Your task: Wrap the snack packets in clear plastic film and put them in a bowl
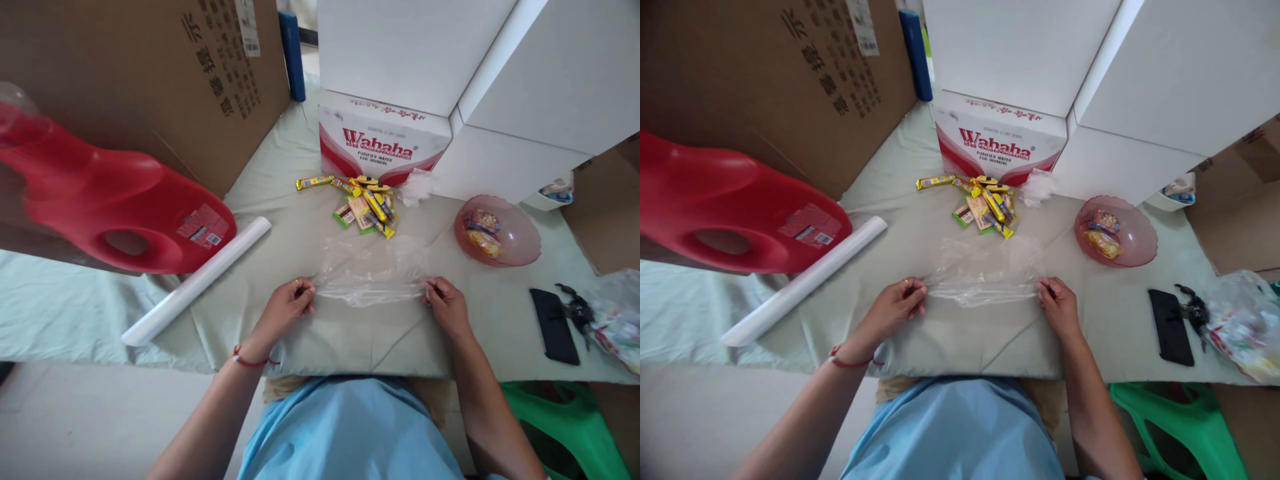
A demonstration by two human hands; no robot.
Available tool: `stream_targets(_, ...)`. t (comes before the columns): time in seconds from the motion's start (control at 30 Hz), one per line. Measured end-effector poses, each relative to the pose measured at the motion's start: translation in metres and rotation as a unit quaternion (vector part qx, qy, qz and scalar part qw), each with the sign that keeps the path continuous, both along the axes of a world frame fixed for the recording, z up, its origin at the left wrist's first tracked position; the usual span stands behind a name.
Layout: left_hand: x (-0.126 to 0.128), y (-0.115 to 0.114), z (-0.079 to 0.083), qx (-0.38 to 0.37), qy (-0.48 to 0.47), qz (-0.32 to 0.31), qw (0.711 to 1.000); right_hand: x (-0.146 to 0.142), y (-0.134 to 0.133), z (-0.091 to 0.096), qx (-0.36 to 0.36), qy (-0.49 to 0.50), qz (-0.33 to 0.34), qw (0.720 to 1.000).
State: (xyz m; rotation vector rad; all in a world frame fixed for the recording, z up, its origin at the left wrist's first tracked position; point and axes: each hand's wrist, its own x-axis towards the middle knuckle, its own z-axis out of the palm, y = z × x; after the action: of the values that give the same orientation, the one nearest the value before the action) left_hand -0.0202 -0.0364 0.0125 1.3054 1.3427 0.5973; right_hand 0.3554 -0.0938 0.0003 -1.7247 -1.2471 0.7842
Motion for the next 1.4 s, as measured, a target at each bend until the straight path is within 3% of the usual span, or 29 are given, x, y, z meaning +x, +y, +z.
stream_targets(0.07,0.007,-0.001,0.002,0.135,0.127,0.044,0.982,0.001,0.004,0.002,0.010,-0.061,0.044,0.997)
stream_targets(0.13,0.016,-0.003,0.009,0.285,0.192,0.067,0.937,0.000,0.007,0.005,0.027,-0.103,0.073,0.992)
stream_targets(0.17,0.021,-0.004,0.012,0.342,0.196,0.040,0.918,-0.001,0.007,0.007,0.035,-0.115,0.079,0.990)
stream_targets(0.23,0.028,-0.004,0.019,0.398,0.168,-0.073,0.899,-0.002,0.008,0.009,0.046,-0.126,0.080,0.988)
stream_targets(0.33,0.036,-0.003,0.018,0.393,0.134,-0.228,0.881,-0.001,0.006,0.010,0.048,-0.132,0.072,0.988)
stream_targets(0.4,0.038,-0.004,0.010,0.381,0.145,-0.275,0.871,0.001,0.005,0.009,0.042,-0.128,0.062,0.989)
stream_targets(0.6,0.039,-0.001,-0.014,0.330,0.195,-0.235,0.893,0.007,0.000,0.005,0.008,-0.091,0.028,0.995)
stream_targets(0.87,0.011,0.010,0.015,0.328,0.101,-0.299,0.890,0.010,0.000,0.005,-0.052,0.002,-0.050,0.997)
stream_targets(1.0,-0.005,0.003,0.017,0.252,0.116,-0.349,0.895,0.011,0.001,0.001,-0.065,0.012,-0.063,0.996)
stream_targets(1.1,-0.002,-0.006,0.013,0.227,0.113,-0.300,0.920,0.010,0.002,-0.004,-0.061,-0.007,-0.060,0.996)
stream_targets(1.2,0.018,-0.014,0.010,0.234,0.191,-0.220,0.928,0.008,0.001,-0.007,-0.056,-0.034,-0.051,0.997)
stream_targets(1.3,0.041,-0.020,0.008,0.262,0.317,-0.183,0.893,0.008,-0.002,-0.007,-0.059,-0.053,-0.054,0.995)
stream_targets(1.4,0.052,-0.025,0.004,0.289,0.386,-0.155,0.862,0.010,-0.011,-0.005,-0.071,-0.058,-0.075,0.993)
